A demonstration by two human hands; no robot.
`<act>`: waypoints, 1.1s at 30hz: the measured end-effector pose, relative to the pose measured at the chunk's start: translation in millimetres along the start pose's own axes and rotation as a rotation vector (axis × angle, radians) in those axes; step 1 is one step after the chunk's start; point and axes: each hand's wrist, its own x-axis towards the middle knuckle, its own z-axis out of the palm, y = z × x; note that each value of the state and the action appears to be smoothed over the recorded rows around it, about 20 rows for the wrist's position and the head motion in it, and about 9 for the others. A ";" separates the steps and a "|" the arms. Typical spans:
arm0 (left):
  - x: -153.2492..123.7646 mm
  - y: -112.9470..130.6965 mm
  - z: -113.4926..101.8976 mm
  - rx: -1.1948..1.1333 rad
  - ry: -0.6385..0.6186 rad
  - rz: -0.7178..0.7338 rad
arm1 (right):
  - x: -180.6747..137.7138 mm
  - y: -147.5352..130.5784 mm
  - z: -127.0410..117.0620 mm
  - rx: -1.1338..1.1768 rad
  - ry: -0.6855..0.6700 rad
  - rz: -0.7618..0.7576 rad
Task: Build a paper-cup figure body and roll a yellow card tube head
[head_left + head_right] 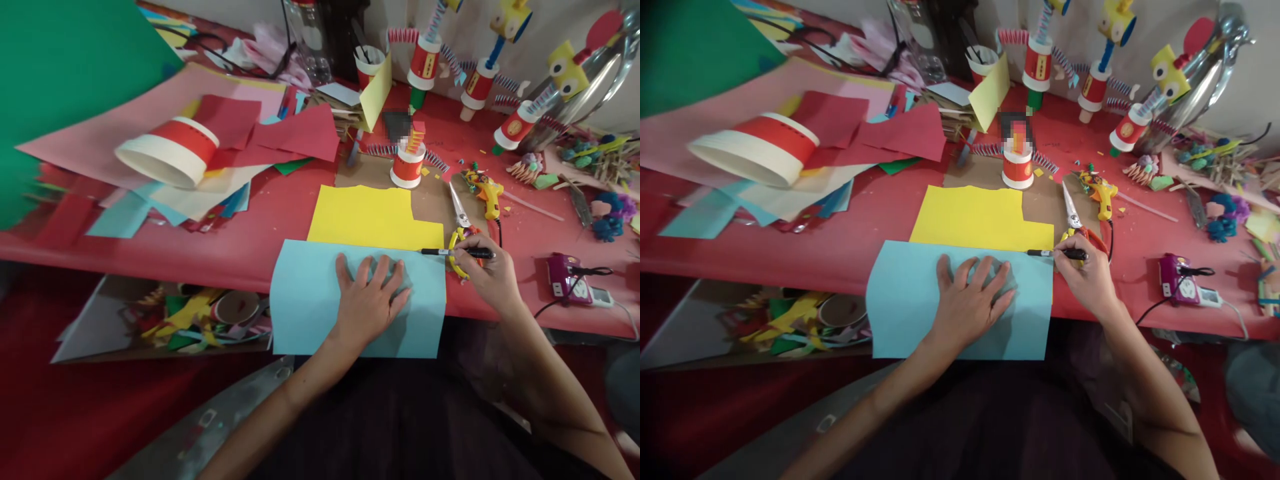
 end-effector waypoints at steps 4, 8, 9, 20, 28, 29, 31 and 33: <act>-0.6 -1.1 0.4 0.009 0.016 0.016 | -4.2 4.6 -7.6 0.002 0.007 0.057; -1.1 -1.7 1.0 0.032 0.001 0.023 | -8.2 8.5 -18.2 -0.062 0.060 0.054; -1.1 -1.7 1.0 0.023 0.001 0.015 | -9.1 9.4 -21.1 -0.078 0.074 0.049; 0.6 -1.6 -0.7 0.080 0.031 0.053 | -15.5 9.8 -33.2 -0.239 0.138 -0.026; 1.1 1.0 -2.4 0.082 0.011 0.043 | -23.7 0.7 -31.6 -0.271 0.350 -0.132; 1.5 1.4 -3.8 0.074 -0.005 0.037 | -22.3 1.5 -33.5 -0.272 0.403 -0.151; 2.2 1.8 -7.1 0.061 -0.045 0.019 | -15.4 8.7 -39.6 -0.331 0.450 -0.179; 2.6 1.8 -10.4 0.046 -0.088 -0.001 | -4.4 25.1 -47.9 -0.472 0.415 -0.157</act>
